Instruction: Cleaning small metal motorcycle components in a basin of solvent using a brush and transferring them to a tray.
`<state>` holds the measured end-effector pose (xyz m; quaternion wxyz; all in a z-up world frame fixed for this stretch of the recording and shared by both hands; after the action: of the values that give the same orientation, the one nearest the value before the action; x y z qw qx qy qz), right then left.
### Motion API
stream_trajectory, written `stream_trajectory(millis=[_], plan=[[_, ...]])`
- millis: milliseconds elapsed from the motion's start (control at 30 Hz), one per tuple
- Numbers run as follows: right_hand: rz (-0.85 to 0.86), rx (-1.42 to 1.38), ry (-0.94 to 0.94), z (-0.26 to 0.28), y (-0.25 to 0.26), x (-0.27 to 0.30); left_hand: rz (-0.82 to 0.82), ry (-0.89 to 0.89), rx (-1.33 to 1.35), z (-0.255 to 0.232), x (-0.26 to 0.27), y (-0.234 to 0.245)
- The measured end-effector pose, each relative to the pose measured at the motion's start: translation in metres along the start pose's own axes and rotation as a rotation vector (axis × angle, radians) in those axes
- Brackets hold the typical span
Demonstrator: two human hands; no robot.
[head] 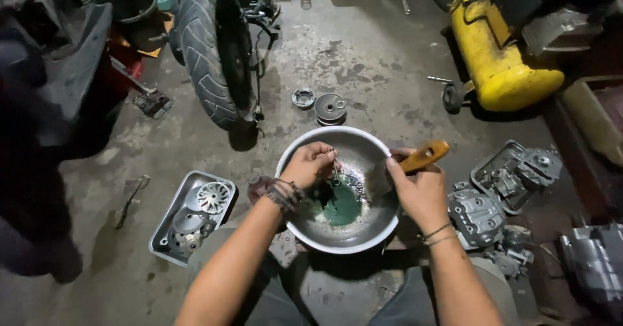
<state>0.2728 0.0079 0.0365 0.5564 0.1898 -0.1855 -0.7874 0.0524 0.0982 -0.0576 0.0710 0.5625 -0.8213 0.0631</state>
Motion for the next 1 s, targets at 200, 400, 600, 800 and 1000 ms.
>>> stream_trajectory(millis=[200,400,600,800,1000], plan=[[0.066,-0.125,0.221,0.037,-0.013,0.022,-0.030,0.121,0.474,0.040,0.020,0.010],[0.154,-0.187,0.475,0.069,-0.047,0.047,-0.171,0.162,0.295,0.075,0.009,0.014],[0.162,-0.001,0.396,0.011,-0.053,0.033,-0.118,0.179,0.541,0.065,0.013,0.011],[0.125,-0.078,0.411,0.060,-0.044,0.041,-0.156,0.186,0.624,0.060,0.020,-0.010],[0.056,0.010,0.384,0.038,-0.039,0.037,-0.159,0.144,0.642,0.052,0.019,-0.002]])
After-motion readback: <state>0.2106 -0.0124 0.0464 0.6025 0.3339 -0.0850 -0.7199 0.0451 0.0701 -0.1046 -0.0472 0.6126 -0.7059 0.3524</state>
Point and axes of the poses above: each hand's wrist, its own x-axis away from the middle knuckle, its own y-axis out of the back of the hand, z = x × y, the point moved 8 cm from there along -x, towards the middle knuckle, and after that the axes turned 3 degrees about -x, right-handed, at the moved point
